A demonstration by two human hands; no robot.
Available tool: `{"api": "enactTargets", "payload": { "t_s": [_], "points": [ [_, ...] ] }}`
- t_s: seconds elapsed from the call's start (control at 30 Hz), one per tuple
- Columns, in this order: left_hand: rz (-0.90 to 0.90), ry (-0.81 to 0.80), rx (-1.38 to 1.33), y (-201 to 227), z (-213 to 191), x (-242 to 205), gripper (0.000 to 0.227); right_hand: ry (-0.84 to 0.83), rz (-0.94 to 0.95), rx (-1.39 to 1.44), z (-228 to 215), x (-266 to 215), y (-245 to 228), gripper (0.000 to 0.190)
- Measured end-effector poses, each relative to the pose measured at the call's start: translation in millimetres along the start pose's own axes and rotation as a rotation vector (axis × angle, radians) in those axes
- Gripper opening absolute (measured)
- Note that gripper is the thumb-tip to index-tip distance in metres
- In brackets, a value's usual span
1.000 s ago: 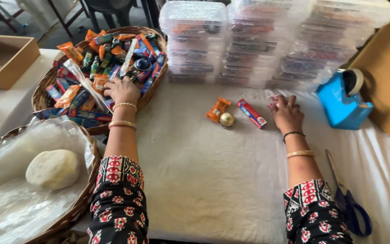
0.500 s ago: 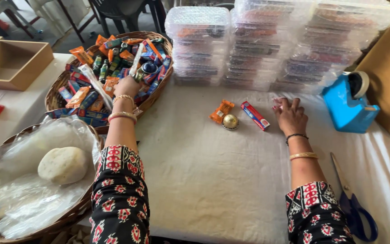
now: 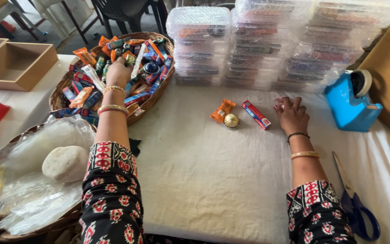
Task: The recorder is packing various small items including chocolates and toiletries into plastic bags and boxes.
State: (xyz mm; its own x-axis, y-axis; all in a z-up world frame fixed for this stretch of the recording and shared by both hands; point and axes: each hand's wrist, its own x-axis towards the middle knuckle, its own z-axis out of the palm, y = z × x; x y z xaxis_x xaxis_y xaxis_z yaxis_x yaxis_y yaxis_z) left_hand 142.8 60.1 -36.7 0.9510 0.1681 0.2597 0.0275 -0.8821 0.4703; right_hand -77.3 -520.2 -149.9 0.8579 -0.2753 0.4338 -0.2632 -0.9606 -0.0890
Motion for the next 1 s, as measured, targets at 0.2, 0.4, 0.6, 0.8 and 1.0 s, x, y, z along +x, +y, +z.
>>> {"api": "enactTargets", "payload": {
  "t_s": [0.2,0.4,0.6,0.8,1.0],
  "points": [
    [-0.069,-0.07,-0.152,94,-47,-64,0.035,0.074,-0.06,0.052,3,9,11,0.033],
    [0.076,-0.622,-1.014,167,5,-149,0.029,0.221,0.088,1.132,-22,41,-12,0.018],
    [-0.174,-0.853,-1.707,208,122,-219,0.057,0.424,-0.516,0.864,-106,-29,-182,0.026],
    [-0.07,-0.752,-1.692,200,199,-268,0.058,0.313,-0.525,0.478,-103,-25,-168,0.023],
    [0.335,-0.499,-1.017,232,102,-279,0.049,-0.241,0.33,1.797,-25,-7,-128,0.046]
  ]
}}
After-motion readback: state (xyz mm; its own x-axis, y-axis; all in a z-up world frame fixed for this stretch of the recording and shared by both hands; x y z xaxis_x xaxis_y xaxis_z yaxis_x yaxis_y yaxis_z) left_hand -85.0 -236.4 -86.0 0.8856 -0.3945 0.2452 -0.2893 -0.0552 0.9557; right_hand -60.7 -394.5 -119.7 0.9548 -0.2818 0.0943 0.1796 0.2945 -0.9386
